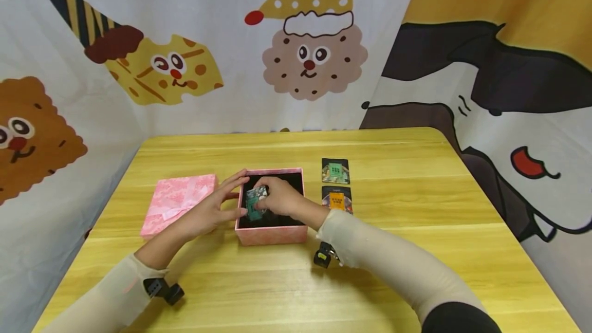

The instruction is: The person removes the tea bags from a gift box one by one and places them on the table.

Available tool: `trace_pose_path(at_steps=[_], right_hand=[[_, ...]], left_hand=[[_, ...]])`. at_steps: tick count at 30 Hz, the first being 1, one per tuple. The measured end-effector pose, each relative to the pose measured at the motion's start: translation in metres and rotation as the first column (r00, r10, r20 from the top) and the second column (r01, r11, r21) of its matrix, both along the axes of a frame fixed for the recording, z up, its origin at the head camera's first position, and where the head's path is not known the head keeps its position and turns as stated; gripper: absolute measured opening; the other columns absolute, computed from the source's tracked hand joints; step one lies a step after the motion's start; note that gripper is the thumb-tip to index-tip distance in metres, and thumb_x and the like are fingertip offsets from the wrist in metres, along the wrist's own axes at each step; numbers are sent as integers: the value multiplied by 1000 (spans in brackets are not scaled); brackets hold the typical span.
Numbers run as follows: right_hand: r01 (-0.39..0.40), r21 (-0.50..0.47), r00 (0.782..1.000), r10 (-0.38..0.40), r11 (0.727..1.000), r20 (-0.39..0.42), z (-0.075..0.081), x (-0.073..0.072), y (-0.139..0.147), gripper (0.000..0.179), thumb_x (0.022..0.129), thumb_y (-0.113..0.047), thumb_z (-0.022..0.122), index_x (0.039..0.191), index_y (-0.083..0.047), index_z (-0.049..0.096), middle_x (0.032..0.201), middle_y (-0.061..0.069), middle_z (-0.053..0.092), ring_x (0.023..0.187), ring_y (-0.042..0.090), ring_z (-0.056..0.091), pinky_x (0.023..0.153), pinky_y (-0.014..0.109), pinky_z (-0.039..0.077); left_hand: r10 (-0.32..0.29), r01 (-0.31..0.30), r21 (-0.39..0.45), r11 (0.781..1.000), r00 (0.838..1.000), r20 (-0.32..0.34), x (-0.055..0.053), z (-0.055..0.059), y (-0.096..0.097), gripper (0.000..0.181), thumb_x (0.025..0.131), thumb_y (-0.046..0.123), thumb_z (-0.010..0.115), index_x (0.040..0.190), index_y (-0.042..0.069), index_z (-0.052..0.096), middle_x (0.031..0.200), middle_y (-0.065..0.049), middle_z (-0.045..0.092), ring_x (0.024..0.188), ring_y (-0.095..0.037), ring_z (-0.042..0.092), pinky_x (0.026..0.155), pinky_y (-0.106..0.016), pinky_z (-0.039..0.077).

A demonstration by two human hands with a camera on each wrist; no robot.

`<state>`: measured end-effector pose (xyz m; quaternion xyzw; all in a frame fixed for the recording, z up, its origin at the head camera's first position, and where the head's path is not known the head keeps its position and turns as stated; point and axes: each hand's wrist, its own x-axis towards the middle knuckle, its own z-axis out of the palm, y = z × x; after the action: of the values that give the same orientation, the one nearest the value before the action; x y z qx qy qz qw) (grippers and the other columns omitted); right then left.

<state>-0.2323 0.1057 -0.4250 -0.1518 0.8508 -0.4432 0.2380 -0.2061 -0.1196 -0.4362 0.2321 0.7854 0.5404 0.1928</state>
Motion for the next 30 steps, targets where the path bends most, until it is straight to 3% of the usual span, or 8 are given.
trace_pose_path(at_steps=[6,16,26,30], right_hand=[[49,-60,999,-48,997,10,1,1,1,37,94,-11,76,128,-13,60,99,7,67,52,18,54,55,38,57],[65,-70,998,-66,995,-15,4,2,3,39,95,-9,75,131,-11,60,97,9,68,57,20,58,60,47,59],[81,-68,996,-83,994,-28,18,2,12,42,96,-14,74,135,-12,58,99,10,70,76,22,66,69,53,60],[88,-68,996,-89,994,-25,24,3,20,43,97,-15,73,137,-13,58,97,11,69,71,22,65,68,51,60]], left_hand=[[2,-2,-12,1000,1000,3,-1,0,0,78,101,13,68,165,12,24,174,-1,2,145,-48,35,107,-63,44],[5,-5,-8,1000,1000,0,-1,0,0,78,100,12,69,165,12,25,174,-1,3,143,-49,37,106,-61,46],[4,-4,0,1000,1000,4,-1,-1,1,79,100,11,69,165,12,25,174,-1,3,143,-48,37,108,-64,43],[11,-11,-5,1000,1000,15,-1,-1,1,79,100,13,70,165,13,25,174,0,3,143,-48,37,108,-64,43]])
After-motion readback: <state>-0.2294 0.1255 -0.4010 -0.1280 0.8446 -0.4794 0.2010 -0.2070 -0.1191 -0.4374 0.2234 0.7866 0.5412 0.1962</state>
